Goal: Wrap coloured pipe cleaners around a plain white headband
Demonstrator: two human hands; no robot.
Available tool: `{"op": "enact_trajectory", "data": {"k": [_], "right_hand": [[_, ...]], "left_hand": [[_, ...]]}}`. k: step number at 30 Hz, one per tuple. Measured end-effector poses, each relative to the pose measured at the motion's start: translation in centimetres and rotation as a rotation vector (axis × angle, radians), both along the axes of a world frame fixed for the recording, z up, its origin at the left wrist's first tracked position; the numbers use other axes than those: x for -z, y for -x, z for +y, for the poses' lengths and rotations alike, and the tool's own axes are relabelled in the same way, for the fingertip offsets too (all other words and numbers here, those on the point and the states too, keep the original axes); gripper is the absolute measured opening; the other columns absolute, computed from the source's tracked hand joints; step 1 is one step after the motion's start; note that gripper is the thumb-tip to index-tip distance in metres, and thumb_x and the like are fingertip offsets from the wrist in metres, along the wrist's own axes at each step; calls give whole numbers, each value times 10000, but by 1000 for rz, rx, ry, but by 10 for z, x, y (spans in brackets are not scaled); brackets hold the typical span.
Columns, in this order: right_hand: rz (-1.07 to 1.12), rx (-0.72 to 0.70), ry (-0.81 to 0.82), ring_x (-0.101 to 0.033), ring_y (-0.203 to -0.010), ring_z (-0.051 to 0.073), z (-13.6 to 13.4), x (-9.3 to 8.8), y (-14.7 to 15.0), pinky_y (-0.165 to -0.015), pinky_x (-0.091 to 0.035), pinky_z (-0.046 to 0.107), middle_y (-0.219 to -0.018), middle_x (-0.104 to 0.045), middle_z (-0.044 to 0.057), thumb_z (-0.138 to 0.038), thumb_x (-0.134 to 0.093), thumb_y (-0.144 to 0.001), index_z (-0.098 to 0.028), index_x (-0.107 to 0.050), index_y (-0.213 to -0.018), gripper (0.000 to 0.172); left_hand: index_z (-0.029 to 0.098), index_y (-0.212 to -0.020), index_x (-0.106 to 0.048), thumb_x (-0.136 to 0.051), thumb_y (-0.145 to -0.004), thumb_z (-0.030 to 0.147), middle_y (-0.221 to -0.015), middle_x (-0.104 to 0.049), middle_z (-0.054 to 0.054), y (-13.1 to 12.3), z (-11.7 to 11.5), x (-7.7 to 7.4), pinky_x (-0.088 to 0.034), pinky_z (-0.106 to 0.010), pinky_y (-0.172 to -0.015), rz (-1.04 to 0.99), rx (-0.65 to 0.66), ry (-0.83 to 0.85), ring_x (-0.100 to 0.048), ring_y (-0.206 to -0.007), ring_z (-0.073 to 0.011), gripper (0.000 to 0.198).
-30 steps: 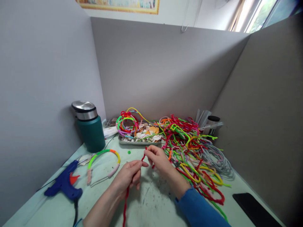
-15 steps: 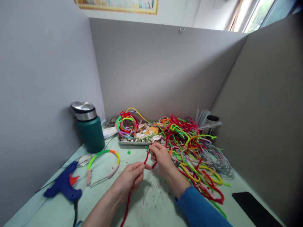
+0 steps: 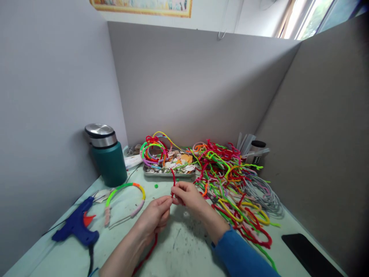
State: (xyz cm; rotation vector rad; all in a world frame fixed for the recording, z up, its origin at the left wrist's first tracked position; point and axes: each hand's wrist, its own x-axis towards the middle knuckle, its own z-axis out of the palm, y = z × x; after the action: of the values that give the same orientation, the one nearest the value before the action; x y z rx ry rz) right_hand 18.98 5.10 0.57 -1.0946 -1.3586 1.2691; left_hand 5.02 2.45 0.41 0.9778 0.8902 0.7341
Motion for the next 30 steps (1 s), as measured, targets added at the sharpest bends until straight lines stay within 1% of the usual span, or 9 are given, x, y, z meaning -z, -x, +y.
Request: {"op": "enact_trajectory", "data": {"k": [3,7,11,14,17,20,23,28,30], "right_hand": [[-8,47,-12,-339,-401,61,1,1,0,-399,-243,187,-436,-422,-67,-286,-564,-723,-166,-505,-565,207],[-7,155,-35,-304,-389,63,4,-1,-5,-384,-219,191,-426,-380,-81,-329,-552,-737,-176,-482,-584,228],[4,211,-58,-299,-390,67,6,0,-6,-386,-216,196,-423,-359,-86,-341,-553,-738,-185,-460,-585,238],[-36,259,-100,-293,-397,69,8,3,-7,-400,-218,204,-420,-355,-85,-346,-553,-741,-185,-465,-578,245],[-7,369,-125,-303,-401,72,13,3,-13,-404,-222,208,-422,-356,-84,-366,-556,-740,-185,-472,-582,254],[38,415,-111,-313,-387,75,16,1,-18,-390,-226,209,-411,-357,-85,-390,-559,-736,-184,-477,-589,266],[26,325,-89,-347,-377,78,14,1,-16,-382,-249,202,-416,-395,-80,-429,-555,-747,-181,-504,-644,273],[-54,-37,-58,-419,-442,79,4,3,-6,-417,-307,187,-510,-500,-47,-410,-589,-748,-156,-576,-727,255],[-59,-76,-71,-421,-459,75,2,3,-5,-430,-312,186,-535,-513,-39,-393,-590,-753,-149,-589,-719,246]], "left_hand": [[172,-889,-552,-572,-727,488,-373,-247,130,-2,-1,1,-50,-187,-335,71,-27,-25,-78,-346,-44,356],[157,-914,-551,-540,-746,490,-444,-374,99,0,0,1,-135,-186,-339,-17,-38,-15,-156,-359,-47,374],[150,-839,-572,-534,-756,473,-406,-262,117,0,-2,-4,-91,-184,-348,121,69,-125,-128,-363,-48,335],[150,-865,-570,-502,-761,481,-413,-322,108,-2,-2,-2,-115,-184,-342,211,21,-148,-170,-344,-50,354],[149,-887,-560,-484,-762,490,-468,-416,85,-4,0,2,-162,-186,-342,181,-5,-144,-228,-347,-53,371],[153,-836,-569,-515,-745,501,-436,-338,103,-3,1,3,-122,-182,-350,205,16,-160,-191,-354,-47,364],[169,-815,-558,-537,-723,518,-412,-253,122,-3,1,1,-81,-184,-355,212,-21,-124,-132,-359,-45,361],[191,-811,-525,-546,-723,513,-415,-213,130,-1,2,0,-47,-191,-354,112,-55,-55,-77,-372,-45,334],[194,-804,-518,-548,-730,500,-417,-201,131,0,2,0,-40,-192,-355,72,-39,-38,-60,-377,-45,316]]}}
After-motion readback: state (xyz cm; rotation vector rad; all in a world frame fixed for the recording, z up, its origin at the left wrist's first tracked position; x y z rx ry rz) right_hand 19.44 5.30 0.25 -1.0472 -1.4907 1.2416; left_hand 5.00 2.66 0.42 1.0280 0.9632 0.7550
